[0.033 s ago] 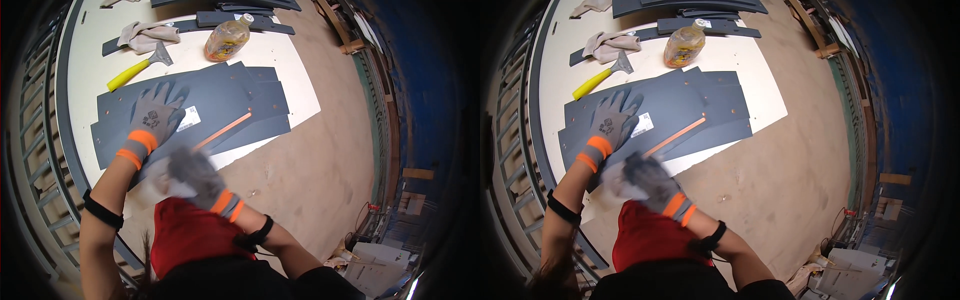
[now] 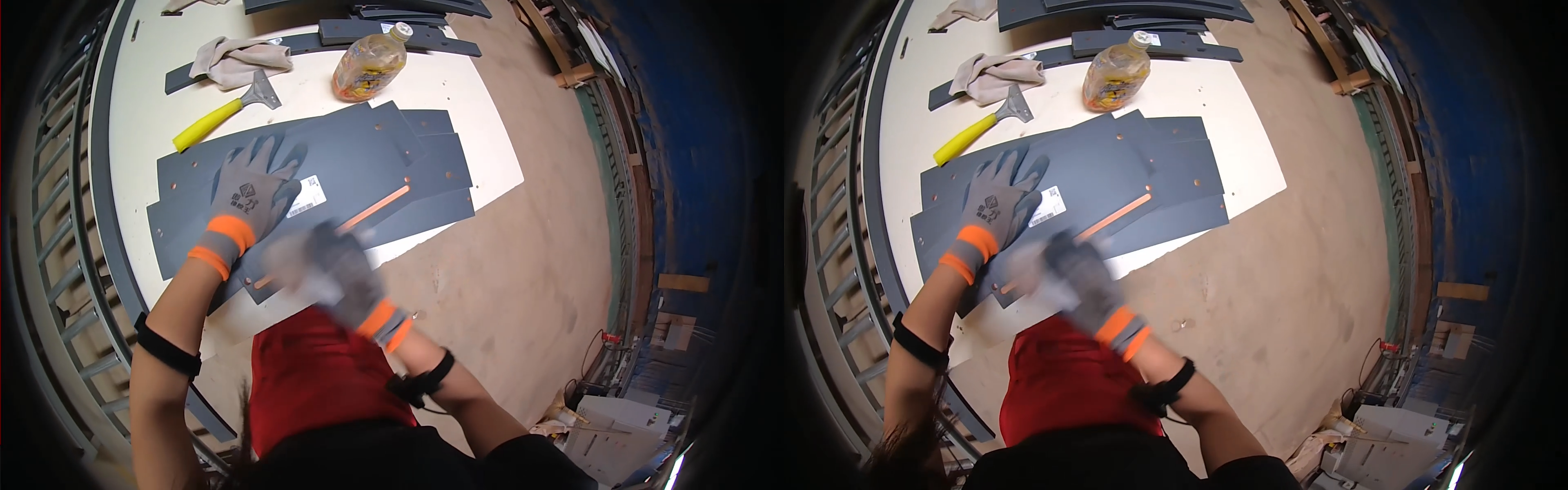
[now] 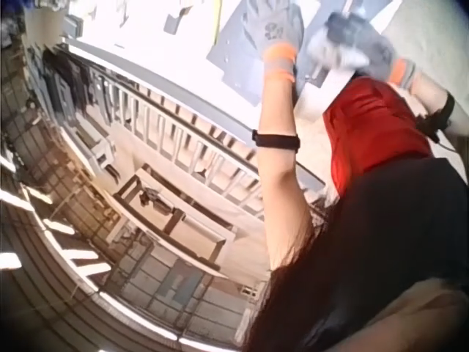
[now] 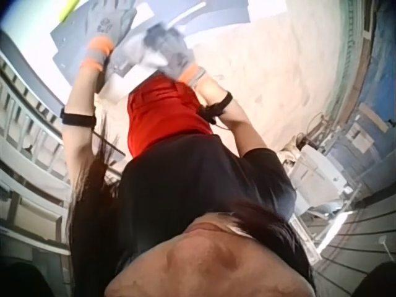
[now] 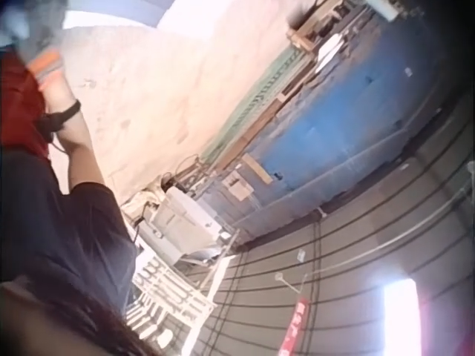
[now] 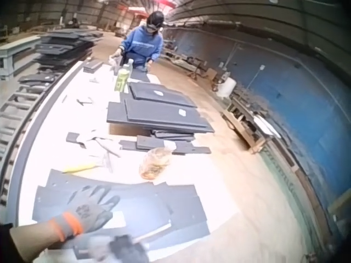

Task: Cleaning and inspecting grey furniture panels using a cloth and scraper at a workbench.

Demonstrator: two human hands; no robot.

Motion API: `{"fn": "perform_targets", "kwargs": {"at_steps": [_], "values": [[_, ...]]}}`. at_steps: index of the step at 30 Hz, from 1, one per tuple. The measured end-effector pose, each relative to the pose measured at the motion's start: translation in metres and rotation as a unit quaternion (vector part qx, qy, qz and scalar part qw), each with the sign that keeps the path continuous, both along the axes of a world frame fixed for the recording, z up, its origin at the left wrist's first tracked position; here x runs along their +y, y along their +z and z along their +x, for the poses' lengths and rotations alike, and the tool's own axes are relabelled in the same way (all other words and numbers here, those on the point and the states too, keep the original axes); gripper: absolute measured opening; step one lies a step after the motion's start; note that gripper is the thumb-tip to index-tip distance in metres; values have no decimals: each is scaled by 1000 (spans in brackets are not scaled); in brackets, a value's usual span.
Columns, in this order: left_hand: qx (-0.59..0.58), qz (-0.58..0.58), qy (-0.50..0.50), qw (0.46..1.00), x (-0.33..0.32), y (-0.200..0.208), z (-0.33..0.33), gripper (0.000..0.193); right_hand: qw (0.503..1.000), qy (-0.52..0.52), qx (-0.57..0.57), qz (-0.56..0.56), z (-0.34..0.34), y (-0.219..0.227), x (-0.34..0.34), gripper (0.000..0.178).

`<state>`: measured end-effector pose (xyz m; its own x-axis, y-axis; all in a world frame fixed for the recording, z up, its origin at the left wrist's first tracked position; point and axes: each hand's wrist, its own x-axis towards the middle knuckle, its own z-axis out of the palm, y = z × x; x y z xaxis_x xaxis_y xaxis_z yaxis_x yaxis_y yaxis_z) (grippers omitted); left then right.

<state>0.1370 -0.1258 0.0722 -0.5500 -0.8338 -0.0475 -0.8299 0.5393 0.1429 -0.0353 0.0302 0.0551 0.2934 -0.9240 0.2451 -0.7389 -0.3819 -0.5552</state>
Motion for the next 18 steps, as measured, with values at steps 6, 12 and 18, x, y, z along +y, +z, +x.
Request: {"fn": "perform_targets", "kwargs": {"at_steps": [6, 12, 18], "values": [[6, -30, -5, 1000, 1, 7, -6, 43, 938, -345, -28, 11, -69, -7, -37, 63], [2, -28, -23, 999, 1, 4, 0, 43, 999, -28, 14, 7, 5, 11, -5, 72], [-16, -21, -28, 999, -1, 7, -13, 50, 875, -404, -262, 45, -168, -14, -63, 59]]}}
